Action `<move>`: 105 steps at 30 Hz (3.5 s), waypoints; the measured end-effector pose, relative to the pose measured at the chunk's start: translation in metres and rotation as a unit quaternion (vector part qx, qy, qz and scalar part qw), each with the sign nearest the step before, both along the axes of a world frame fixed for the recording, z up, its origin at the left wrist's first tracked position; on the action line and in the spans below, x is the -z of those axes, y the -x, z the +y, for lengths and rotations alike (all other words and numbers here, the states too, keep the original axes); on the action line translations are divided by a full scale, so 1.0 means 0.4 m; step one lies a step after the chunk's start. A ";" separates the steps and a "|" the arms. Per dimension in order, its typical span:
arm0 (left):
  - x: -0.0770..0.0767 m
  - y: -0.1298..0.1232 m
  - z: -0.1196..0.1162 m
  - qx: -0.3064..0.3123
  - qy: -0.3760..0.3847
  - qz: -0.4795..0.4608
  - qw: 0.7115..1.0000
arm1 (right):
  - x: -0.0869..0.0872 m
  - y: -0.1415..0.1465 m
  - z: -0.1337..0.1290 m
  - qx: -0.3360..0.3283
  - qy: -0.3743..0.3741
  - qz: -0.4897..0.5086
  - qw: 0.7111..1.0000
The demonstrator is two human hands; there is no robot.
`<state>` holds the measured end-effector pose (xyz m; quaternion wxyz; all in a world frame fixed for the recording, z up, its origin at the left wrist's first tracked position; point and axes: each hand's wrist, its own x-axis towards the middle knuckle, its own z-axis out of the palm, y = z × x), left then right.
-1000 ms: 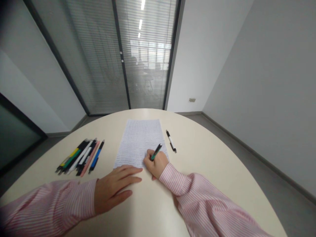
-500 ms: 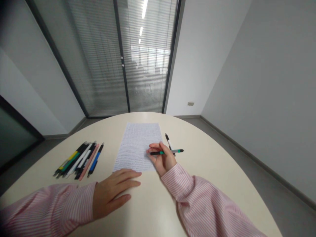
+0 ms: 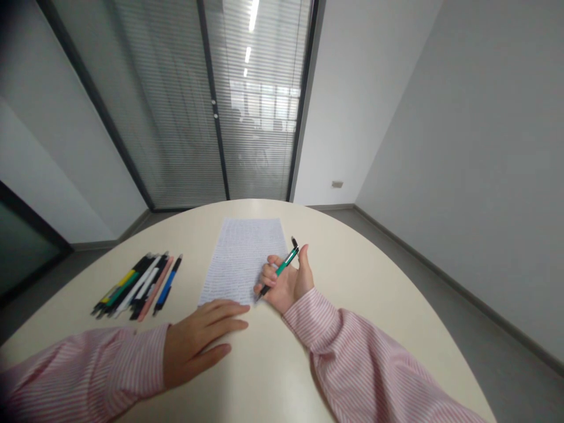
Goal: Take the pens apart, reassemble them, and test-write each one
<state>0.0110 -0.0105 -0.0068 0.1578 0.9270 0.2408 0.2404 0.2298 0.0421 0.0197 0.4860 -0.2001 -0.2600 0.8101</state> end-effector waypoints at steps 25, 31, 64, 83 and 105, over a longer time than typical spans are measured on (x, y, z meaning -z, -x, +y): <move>-0.002 0.007 0.002 0.004 0.002 0.005 1.000 | -0.024 -0.040 -0.033 0.295 -0.071 -0.111 0.946; -0.005 0.006 0.002 0.005 0.004 -0.002 1.000 | -0.010 -0.202 0.032 0.492 -0.212 -0.347 0.770; -0.007 0.006 0.007 0.001 0.004 0.022 1.000 | -0.007 -0.109 -0.055 0.272 -0.553 -0.658 0.432; -0.077 0.038 0.048 -0.122 -0.266 -0.035 0.956 | 0.035 0.007 -0.133 0.017 -0.648 -0.642 0.410; -0.173 0.167 0.174 -0.415 0.213 -0.085 0.880 | 0.036 0.004 -0.137 0.025 -0.616 -0.633 0.468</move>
